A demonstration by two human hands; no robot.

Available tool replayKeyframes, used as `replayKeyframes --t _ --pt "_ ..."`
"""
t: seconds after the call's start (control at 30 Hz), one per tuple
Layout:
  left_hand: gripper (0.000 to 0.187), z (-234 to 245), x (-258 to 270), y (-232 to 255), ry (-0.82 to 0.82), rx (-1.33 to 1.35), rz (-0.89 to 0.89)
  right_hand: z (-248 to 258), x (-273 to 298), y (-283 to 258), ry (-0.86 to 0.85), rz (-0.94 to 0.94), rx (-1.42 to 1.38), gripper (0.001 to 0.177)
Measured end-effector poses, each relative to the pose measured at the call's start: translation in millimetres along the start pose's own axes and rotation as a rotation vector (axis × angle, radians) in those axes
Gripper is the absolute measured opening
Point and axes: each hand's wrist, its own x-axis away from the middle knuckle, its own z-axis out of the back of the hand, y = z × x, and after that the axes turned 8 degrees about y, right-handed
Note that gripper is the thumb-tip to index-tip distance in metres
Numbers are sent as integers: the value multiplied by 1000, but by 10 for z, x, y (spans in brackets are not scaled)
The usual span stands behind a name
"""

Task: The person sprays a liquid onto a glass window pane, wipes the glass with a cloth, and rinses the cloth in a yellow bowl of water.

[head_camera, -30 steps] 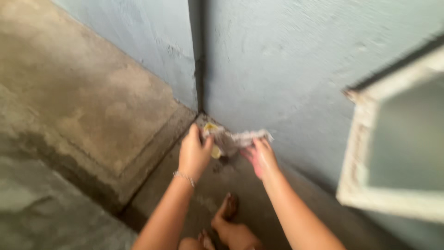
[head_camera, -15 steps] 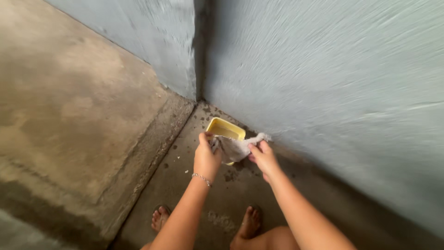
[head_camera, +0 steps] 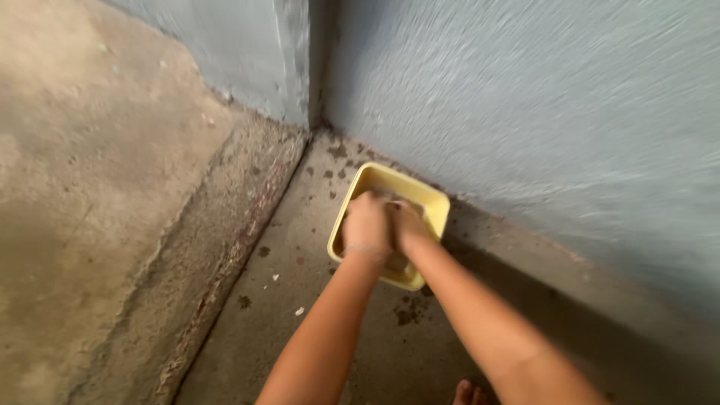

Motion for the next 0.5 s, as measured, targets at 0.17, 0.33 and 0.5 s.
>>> replayKeyframes --t 0.17,0.33,0.5 --pt "45 -384 -189 -86 -346 -195 1 -96 -264 124 67 375 554 30" --pt "47 -689 -189 -349 -78 421 459 -186 -144 89 112 125 74 45" --pt "67 -915 -343 -387 -306 1142 1004 -566 -142 210 117 230 -558 41"
